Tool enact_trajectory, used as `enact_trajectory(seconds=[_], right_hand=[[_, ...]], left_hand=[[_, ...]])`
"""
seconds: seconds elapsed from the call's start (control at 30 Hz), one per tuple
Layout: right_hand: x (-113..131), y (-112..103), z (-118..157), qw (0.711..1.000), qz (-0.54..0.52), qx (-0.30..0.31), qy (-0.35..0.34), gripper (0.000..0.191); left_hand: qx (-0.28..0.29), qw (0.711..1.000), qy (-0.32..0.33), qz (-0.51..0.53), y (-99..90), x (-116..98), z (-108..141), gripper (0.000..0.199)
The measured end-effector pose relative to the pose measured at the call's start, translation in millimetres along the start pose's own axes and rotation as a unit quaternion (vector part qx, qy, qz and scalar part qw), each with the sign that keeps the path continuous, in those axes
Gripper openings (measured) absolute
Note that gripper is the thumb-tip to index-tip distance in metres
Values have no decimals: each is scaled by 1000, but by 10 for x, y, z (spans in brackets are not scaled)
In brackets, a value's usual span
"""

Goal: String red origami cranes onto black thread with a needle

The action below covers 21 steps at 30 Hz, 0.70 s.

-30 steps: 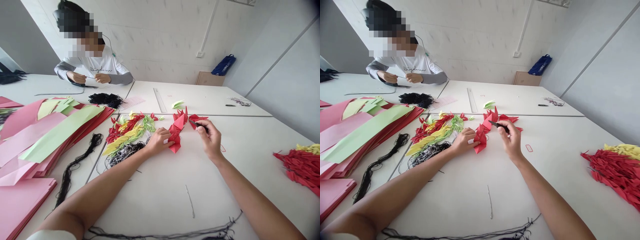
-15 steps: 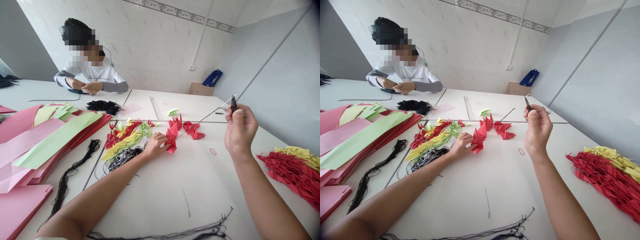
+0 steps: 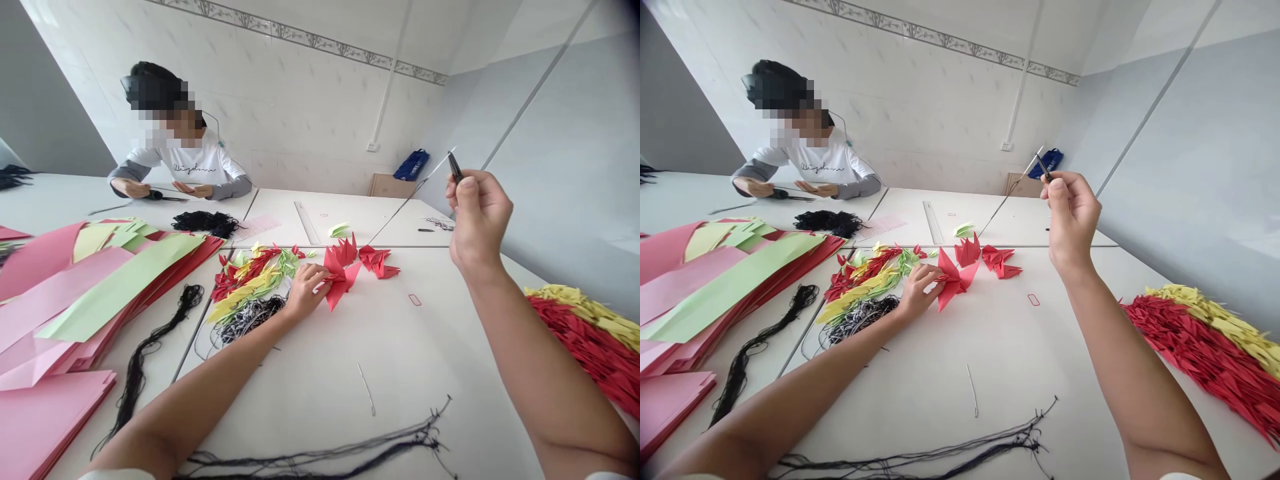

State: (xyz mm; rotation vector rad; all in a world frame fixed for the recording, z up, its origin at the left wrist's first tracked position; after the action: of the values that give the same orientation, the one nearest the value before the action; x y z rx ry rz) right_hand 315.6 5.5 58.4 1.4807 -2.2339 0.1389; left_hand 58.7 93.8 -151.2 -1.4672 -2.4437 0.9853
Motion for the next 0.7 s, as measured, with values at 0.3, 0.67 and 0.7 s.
enact_trajectory(seconds=[0.3,0.67,0.7], right_hand=[[-18,-64,-247,999,42,30,3,31],[-79,-143,-278,999,26,2,38,26],[-85,-143,-264,999,29,3,42,26]], left_hand=[[44,963,-98,248,-169,-118,-331,20],[170,846,-192,468,-343,-198,-611,27],[173,843,-188,473,-358,-213,-627,25]])
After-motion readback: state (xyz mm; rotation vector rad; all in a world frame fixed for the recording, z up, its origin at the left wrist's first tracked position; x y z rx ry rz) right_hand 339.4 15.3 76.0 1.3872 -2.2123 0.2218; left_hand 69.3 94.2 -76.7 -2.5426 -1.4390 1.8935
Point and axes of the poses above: each hand's wrist, its own z-axis away from the middle knuckle, its own y-axis out of the palm, x = y × z, the point moved 6 cm from there along -z, towards the middle knuckle, and after that the axes turned 10 degrees about -z, right-handed, at the moved point
